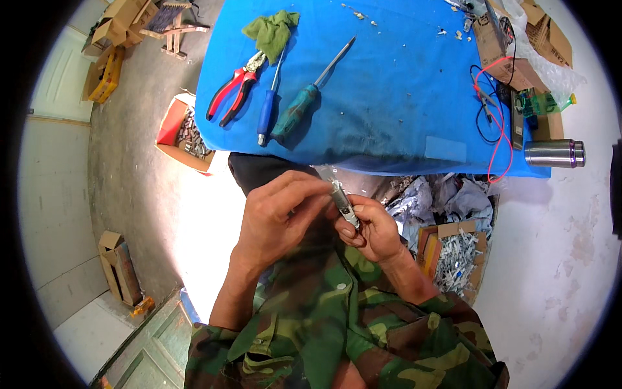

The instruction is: The person disassembles a small metal component on a blue workbench. They use pliers and a screwdriver to remove parts and wipe the components with a green cloth.

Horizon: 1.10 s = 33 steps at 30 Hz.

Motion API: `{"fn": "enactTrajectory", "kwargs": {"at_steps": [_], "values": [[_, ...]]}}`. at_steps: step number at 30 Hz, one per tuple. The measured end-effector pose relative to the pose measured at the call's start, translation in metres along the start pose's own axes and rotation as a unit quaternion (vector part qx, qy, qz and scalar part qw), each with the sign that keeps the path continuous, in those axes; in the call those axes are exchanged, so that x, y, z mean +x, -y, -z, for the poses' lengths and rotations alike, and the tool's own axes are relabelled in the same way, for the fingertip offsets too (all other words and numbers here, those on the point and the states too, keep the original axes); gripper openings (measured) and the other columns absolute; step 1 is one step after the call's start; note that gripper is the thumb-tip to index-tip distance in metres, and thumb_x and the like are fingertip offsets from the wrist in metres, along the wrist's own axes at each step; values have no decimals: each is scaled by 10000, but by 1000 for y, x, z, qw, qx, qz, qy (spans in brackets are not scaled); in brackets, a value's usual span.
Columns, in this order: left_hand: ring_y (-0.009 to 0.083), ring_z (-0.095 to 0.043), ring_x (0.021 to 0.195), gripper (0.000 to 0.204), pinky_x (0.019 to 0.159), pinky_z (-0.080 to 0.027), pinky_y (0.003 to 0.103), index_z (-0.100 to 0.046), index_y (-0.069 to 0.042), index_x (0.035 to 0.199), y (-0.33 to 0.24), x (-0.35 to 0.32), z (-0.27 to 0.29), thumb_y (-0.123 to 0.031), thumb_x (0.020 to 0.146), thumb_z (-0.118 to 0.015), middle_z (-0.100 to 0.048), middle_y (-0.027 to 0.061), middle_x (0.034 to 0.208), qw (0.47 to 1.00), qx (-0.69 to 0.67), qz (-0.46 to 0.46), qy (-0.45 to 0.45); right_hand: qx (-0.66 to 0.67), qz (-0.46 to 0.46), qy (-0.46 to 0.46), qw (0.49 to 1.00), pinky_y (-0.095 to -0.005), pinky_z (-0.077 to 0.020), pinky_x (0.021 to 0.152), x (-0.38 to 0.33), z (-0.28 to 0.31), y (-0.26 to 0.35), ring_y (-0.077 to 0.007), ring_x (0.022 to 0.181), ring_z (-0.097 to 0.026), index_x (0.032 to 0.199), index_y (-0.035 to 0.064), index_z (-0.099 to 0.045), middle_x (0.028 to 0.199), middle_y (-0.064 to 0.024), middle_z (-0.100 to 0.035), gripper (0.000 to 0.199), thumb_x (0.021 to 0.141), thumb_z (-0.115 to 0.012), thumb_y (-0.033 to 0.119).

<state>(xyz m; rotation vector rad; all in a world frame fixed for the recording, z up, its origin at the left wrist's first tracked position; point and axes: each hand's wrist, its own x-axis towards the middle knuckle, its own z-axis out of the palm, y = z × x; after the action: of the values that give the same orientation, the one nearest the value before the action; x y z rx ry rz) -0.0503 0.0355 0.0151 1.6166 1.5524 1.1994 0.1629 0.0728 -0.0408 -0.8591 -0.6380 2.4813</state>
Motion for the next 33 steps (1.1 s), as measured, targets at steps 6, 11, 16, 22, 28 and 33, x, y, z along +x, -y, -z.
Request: {"fn": "enactTrajectory", "kwargs": {"at_steps": [6, 11, 16, 22, 28, 33], "values": [[281, -721, 774, 226, 629, -560, 344, -735, -56, 1069, -1, -7, 3, 8, 855, -767, -694, 97, 911, 993, 98, -58, 20, -36, -27, 0, 999, -231, -326, 456, -3, 1, 3, -95, 508, -409, 1164, -120, -631, 708, -66, -548, 425, 992, -407, 197], [280, -713, 739, 203, 596, -548, 341, -718, -27, 1060, -9, -9, 6, 26, 869, -762, -679, 111, 918, 985, 153, -71, 40, -82, -46, 22, 995, -202, -294, 482, -5, 4, 5, -54, 580, -450, 1172, -42, -674, 789, -26, -595, 411, 992, -464, 262], [254, -666, 736, 230, 567, -521, 364, -652, -50, 1025, -5, -10, 0, -42, 808, -731, -587, 77, 877, 970, 216, -103, 46, -171, -8, 19, 985, -227, -400, 550, -2, -5, 6, -80, 649, -539, 1196, -13, -673, 827, -21, -624, 387, 1065, -473, 292], [215, -651, 779, 266, 566, -501, 340, -622, -52, 1061, 1, -19, 3, -113, 807, -670, -536, 56, 883, 940, 306, -122, 86, -311, 66, -7, 948, -272, -503, 628, 5, -26, 9, -95, 687, -590, 1175, -1, -657, 837, -21, -630, 275, 1106, -503, 216], [208, -654, 792, 283, 569, -511, 338, -626, -53, 1075, 3, -22, 13, -105, 801, -673, -541, 51, 895, 935, 306, -125, 127, -377, 33, -18, 925, -275, -498, 630, 0, -31, 17, -85, 700, -589, 1121, -3, -654, 801, -13, -620, 264, 1099, -543, 236], [204, -662, 780, 271, 559, -514, 337, -653, -57, 1059, 0, -21, 16, -68, 792, -696, -572, 48, 902, 933, 307, -131, 138, -416, 55, -15, 908, -308, -482, 647, 1, -26, 13, -107, 698, -555, 1086, -10, -659, 758, -31, -602, 219, 1070, -583, 195]]}}
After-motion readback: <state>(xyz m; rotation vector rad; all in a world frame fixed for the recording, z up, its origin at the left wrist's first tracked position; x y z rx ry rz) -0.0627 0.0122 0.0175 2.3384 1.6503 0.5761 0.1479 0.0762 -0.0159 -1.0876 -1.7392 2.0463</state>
